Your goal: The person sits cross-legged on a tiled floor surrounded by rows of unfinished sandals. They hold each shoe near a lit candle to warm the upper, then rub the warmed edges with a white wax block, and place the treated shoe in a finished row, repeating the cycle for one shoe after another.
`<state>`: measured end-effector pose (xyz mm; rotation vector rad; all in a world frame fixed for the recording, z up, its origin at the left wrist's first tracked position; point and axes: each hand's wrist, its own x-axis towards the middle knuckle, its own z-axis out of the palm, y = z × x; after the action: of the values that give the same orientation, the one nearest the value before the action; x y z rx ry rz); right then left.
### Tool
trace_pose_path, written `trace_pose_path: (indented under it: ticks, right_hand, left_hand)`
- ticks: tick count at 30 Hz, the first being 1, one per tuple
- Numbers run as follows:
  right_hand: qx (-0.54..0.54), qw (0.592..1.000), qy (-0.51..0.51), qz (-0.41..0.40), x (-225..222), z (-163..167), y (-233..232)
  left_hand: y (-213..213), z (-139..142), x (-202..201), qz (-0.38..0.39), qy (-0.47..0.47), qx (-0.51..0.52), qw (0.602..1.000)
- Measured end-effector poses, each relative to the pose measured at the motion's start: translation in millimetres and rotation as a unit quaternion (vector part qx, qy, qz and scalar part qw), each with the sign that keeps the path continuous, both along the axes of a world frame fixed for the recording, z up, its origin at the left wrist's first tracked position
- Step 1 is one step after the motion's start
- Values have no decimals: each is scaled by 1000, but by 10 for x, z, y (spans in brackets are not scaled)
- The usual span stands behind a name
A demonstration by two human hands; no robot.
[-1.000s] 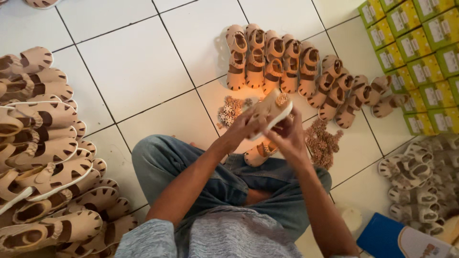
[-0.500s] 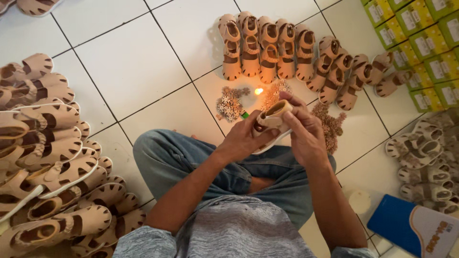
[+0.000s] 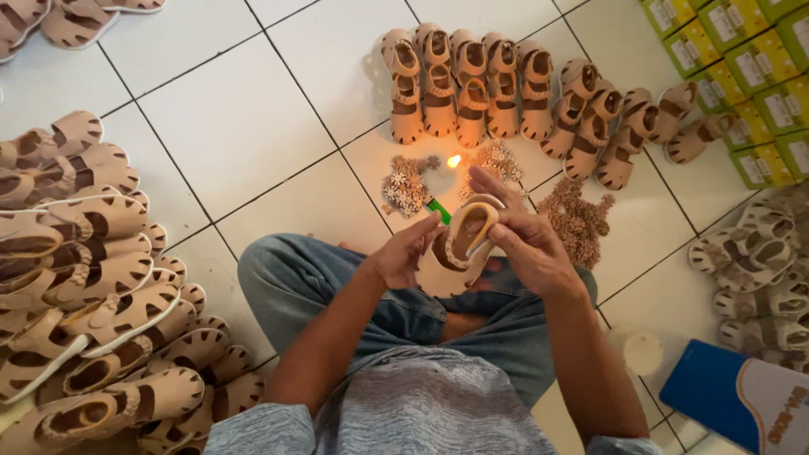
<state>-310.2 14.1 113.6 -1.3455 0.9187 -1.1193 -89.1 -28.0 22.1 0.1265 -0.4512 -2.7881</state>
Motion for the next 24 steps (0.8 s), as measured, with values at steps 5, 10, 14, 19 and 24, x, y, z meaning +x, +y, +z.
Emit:
trace_pose_path:
  ticks: [5,10,14,19,24]
  right_hand:
    - [-29,937,282,-206,-1,60,76]
    - [41,938,260,-224,91,-62,147]
    - [31,954,225,-196,103,-120,205]
    - [-28,948,285,-139,19,-49,200]
    - [-59,918,377,-107,-45,27,166]
  left_hand:
    - [33,-121,-119,149,-266,-103,947]
    - [97,-36,-123,222,-153,-143,952]
    - [131,80,-139,241,-236,-177,925]
    - [137,312,-30,300,-197,-483,799]
    - [163,577,-7,247,-194,-457,832]
